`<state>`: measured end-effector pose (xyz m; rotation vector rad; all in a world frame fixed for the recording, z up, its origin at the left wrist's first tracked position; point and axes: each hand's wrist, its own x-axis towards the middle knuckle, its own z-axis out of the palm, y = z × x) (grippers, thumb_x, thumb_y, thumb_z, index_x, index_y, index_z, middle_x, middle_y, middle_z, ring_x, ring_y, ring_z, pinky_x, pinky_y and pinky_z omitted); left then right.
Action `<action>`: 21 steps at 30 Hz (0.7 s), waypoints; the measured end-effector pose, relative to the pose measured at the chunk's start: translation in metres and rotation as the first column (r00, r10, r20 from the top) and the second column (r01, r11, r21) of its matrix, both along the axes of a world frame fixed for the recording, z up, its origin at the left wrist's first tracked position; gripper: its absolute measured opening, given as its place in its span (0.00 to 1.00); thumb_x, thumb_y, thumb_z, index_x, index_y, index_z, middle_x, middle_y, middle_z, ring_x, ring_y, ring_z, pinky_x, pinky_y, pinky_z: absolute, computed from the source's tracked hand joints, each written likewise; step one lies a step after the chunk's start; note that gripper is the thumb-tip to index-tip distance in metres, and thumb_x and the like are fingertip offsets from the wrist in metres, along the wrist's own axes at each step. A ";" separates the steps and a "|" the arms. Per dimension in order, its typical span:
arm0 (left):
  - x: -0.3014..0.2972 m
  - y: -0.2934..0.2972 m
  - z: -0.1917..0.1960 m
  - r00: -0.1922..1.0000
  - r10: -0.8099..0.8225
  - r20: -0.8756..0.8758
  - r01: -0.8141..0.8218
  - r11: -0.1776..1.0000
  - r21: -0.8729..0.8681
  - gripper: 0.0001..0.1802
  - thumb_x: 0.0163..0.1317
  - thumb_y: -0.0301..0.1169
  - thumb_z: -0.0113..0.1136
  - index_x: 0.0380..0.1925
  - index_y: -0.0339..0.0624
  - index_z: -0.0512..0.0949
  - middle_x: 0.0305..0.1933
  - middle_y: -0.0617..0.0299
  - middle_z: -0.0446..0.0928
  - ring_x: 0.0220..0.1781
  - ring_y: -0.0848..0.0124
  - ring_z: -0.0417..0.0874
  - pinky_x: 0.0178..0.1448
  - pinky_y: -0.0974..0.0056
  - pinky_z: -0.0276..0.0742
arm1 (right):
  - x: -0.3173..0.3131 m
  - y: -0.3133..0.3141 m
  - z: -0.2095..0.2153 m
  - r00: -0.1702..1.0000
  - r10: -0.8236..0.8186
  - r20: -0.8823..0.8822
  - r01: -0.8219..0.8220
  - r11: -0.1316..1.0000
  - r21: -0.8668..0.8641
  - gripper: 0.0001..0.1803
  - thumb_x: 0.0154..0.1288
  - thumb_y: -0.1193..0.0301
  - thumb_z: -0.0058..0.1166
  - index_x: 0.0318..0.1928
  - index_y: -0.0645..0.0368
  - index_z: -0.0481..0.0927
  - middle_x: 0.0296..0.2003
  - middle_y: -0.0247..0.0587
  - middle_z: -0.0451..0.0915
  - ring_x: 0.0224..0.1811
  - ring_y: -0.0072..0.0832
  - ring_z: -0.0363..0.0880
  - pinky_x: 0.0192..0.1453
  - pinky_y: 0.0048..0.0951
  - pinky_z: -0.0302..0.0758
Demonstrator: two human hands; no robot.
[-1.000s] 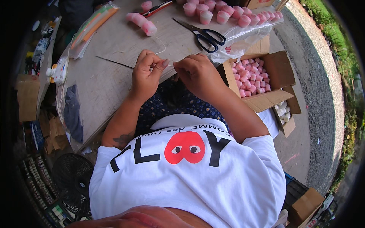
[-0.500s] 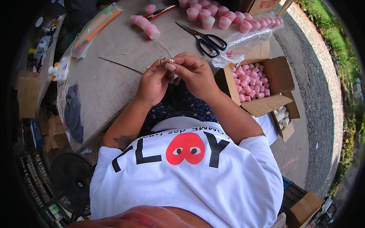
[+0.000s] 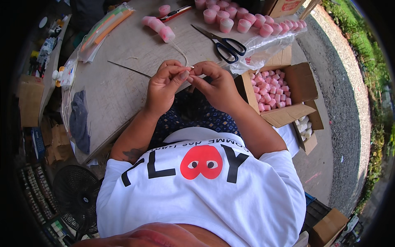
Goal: The person assembles pink cotton candy decorations by inserting a thin stick into each piece, tying a string around the base, and trimming excess string with scissors. The person repeats this process for multiple items on a cluttered work table.
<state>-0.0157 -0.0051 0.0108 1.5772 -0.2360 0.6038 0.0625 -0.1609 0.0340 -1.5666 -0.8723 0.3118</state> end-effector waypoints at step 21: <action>0.007 -0.005 -0.004 0.986 0.098 -0.132 -0.087 0.992 0.086 0.04 0.71 0.28 0.52 0.41 0.41 0.71 0.29 0.68 0.73 0.28 0.84 0.69 0.31 0.77 0.69 | 0.007 -0.003 0.006 0.886 -0.153 0.439 0.198 0.979 -0.057 0.08 0.53 0.75 0.66 0.34 0.58 0.82 0.41 0.37 0.78 0.52 0.38 0.72 0.60 0.39 0.65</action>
